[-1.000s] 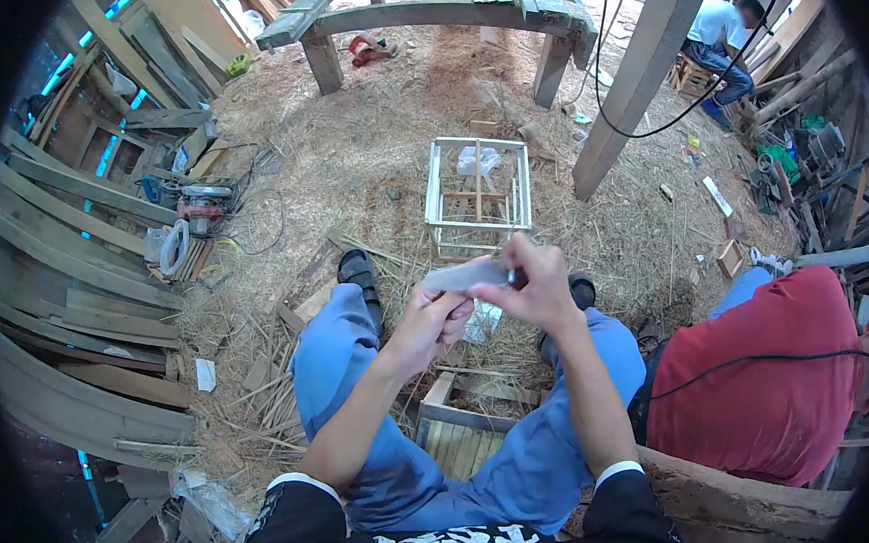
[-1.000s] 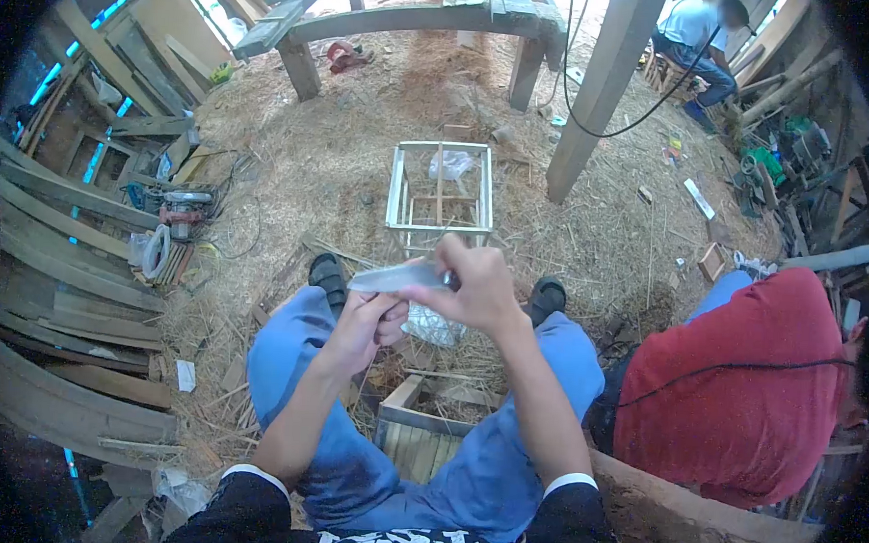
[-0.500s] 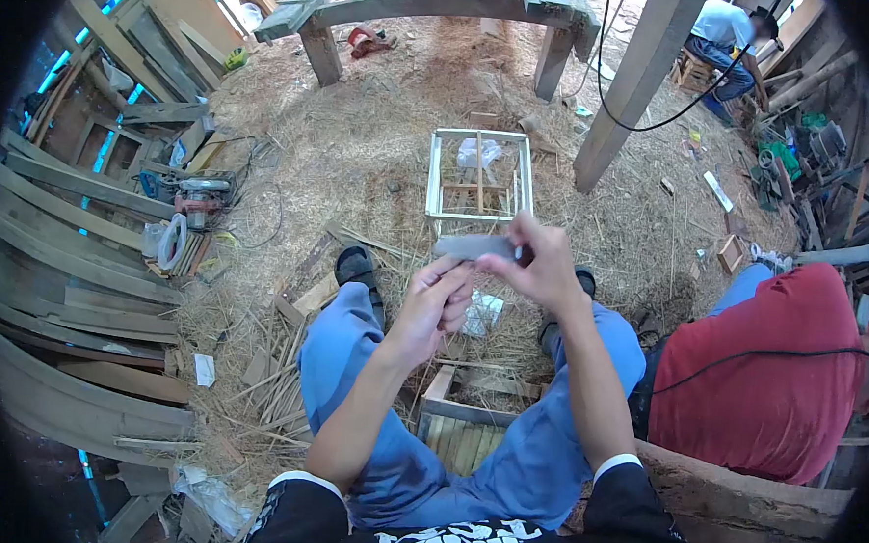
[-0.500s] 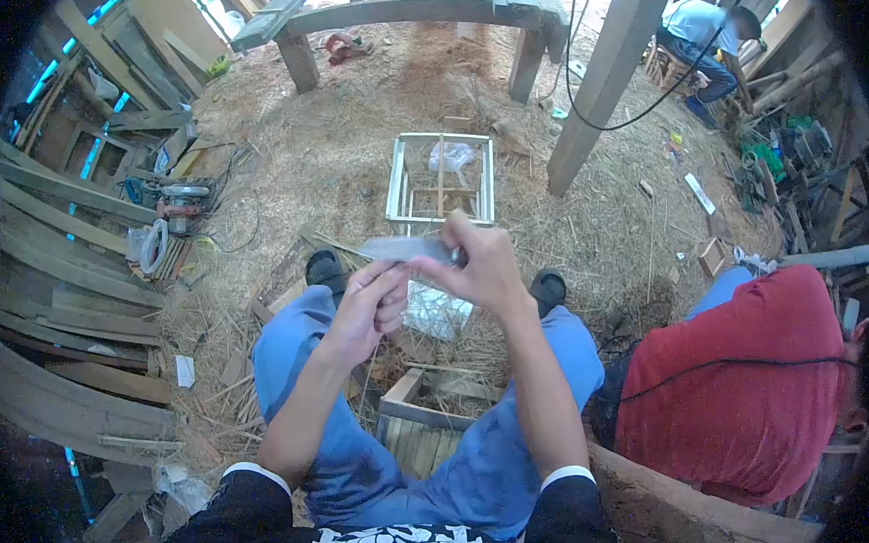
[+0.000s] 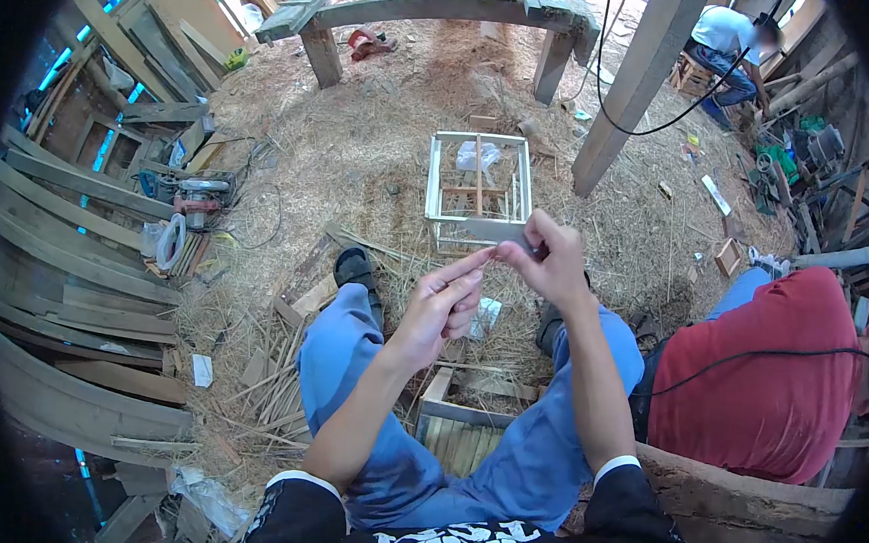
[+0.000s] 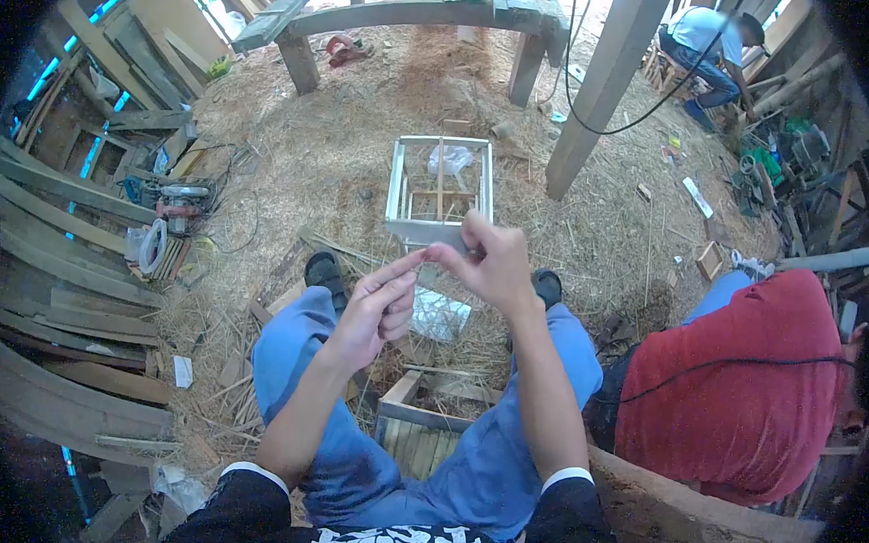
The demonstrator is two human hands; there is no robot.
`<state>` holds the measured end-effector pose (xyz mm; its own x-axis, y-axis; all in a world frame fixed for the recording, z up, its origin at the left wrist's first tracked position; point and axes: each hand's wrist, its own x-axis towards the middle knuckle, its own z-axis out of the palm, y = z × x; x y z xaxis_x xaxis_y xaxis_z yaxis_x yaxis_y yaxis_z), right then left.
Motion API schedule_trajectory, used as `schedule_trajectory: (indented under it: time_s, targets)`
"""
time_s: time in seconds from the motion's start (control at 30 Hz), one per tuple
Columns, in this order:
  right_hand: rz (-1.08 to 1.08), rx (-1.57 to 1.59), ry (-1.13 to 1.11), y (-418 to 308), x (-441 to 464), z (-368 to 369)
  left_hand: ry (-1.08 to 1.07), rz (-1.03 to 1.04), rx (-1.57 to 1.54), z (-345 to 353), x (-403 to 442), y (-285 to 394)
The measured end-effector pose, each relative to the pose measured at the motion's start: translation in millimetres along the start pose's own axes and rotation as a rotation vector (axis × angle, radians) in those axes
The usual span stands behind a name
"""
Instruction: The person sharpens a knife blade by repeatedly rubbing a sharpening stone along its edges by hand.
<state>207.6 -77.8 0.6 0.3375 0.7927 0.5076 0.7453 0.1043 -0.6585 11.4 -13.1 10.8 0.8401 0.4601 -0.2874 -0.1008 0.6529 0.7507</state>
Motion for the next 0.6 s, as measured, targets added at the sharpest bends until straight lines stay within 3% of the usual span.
schedule_trajectory:
  time_s: [0.13, 0.3, 0.5, 0.6]
  targets:
    - [-0.142, 0.091, -0.133, -21.9, -6.3, 10.2, 0.048, -0.012, -0.064, -17.3, 7.1, -11.4]
    - [-0.043, -0.002, -0.015, -0.6, 0.3, 6.6, 0.051, -0.011, -0.022, -3.5, 0.5, 2.1]
    - [-0.197, -0.006, -0.052, -10.7, -4.4, 9.6, 0.028, -0.018, -0.007, -16.5, 3.7, -10.2]
    - [-0.145, -0.023, -0.006, -2.1, -2.8, 5.5, 0.083, 0.002, 0.033, -3.8, -1.1, -1.6]
